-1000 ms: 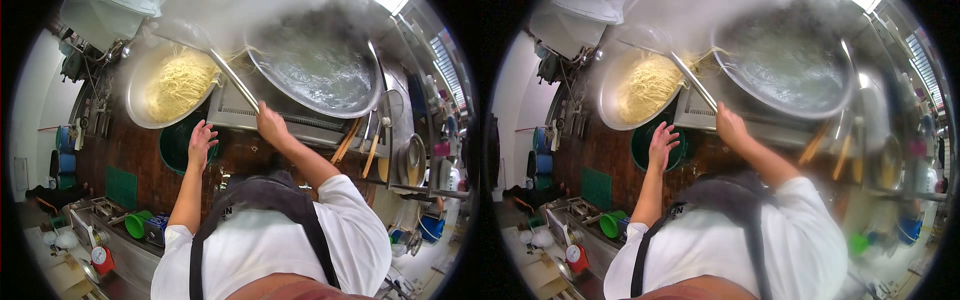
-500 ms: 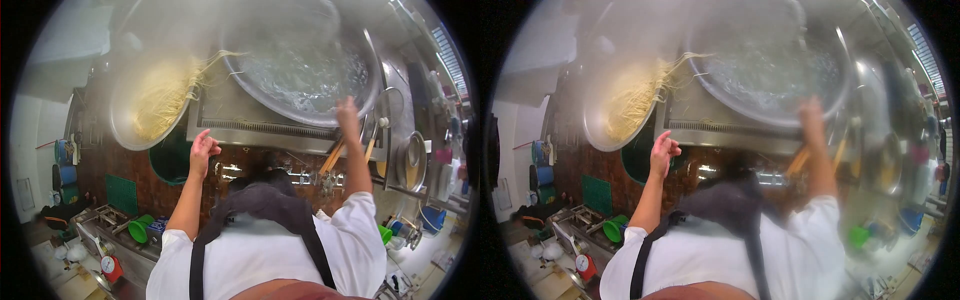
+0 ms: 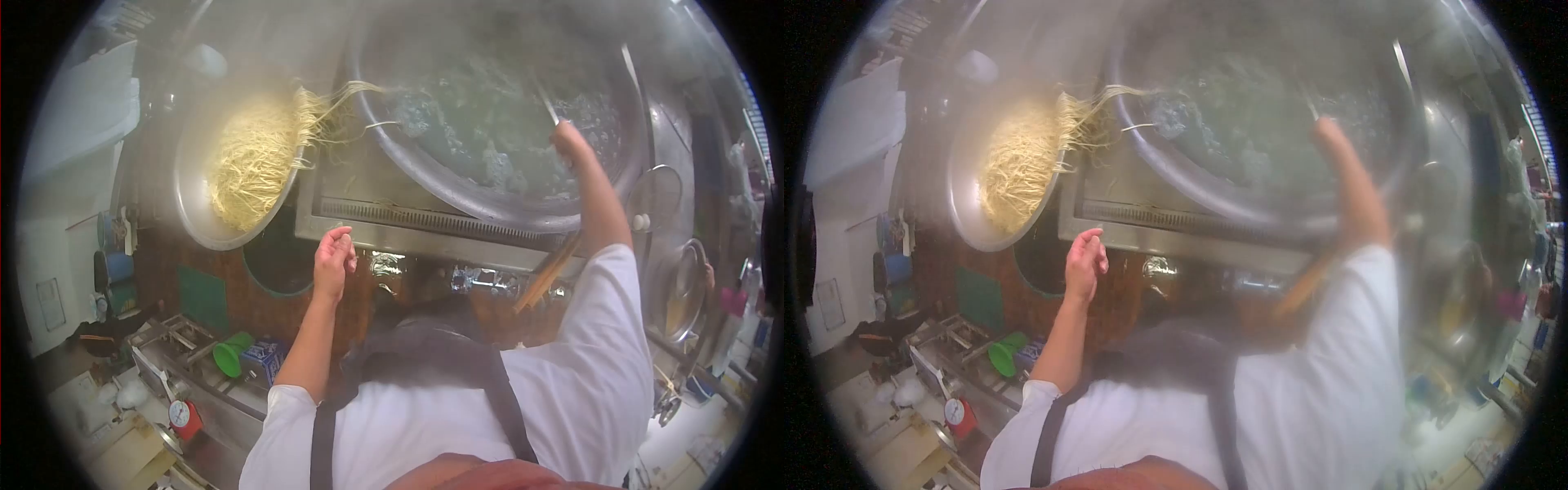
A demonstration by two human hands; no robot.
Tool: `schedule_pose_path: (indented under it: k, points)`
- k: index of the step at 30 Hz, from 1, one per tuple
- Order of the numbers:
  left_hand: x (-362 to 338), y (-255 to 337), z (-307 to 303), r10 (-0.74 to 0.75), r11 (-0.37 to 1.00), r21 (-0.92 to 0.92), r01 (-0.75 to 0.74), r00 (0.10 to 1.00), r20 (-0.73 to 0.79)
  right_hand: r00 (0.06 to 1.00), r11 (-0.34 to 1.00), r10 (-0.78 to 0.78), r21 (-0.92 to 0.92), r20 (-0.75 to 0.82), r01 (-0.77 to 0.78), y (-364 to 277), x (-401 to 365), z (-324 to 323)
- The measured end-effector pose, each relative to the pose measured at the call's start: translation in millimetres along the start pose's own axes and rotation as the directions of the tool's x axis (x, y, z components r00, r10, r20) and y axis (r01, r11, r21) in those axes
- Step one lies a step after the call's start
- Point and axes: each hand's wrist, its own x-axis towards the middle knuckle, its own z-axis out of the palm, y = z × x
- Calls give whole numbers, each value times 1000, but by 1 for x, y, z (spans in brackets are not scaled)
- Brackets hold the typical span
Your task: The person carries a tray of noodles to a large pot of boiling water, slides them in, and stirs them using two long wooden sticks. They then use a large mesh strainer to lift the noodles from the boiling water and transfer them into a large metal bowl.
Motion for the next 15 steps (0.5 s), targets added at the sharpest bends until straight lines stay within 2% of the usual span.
schedule_pose_path:
  k: [2,4,6,7,8,9,11,13,14,15]
  points:
    - [-2,-2,-6,15,1000,-19,-14,1000,7,997,998,34,41,69,-37,-1,-22,41]
    - [-7,-2,-19,24,999,-34,-24,1000,9,999,1000,-18,22,27,17,-49,-103,61]
    - [-13,-2,-32,40,999,-37,-39,999,20,974,946,-139,314,179,78,-56,-152,99]
    - [-16,-2,-39,50,998,-33,-49,998,29,977,835,-130,551,172,14,-90,-213,89]
    - [-20,-2,-44,56,998,-30,-55,998,42,974,903,-88,430,207,-10,-92,-220,114]
    - [-23,-1,-49,66,997,-32,-64,996,56,974,833,-108,553,199,-21,-105,-256,119]
    - [-30,1,-57,86,996,-38,-83,993,85,948,610,-187,787,257,-94,-120,-291,137]
    - [-39,-1,-68,102,994,-52,-96,988,120,930,521,-245,846,275,-113,-142,-318,156]
    - [-43,0,-73,117,992,-57,-110,983,141,930,449,-288,890,229,-80,-155,-334,157]
    - [-48,1,-79,135,990,-62,-127,978,156,931,454,-296,889,216,-61,-174,-351,154]
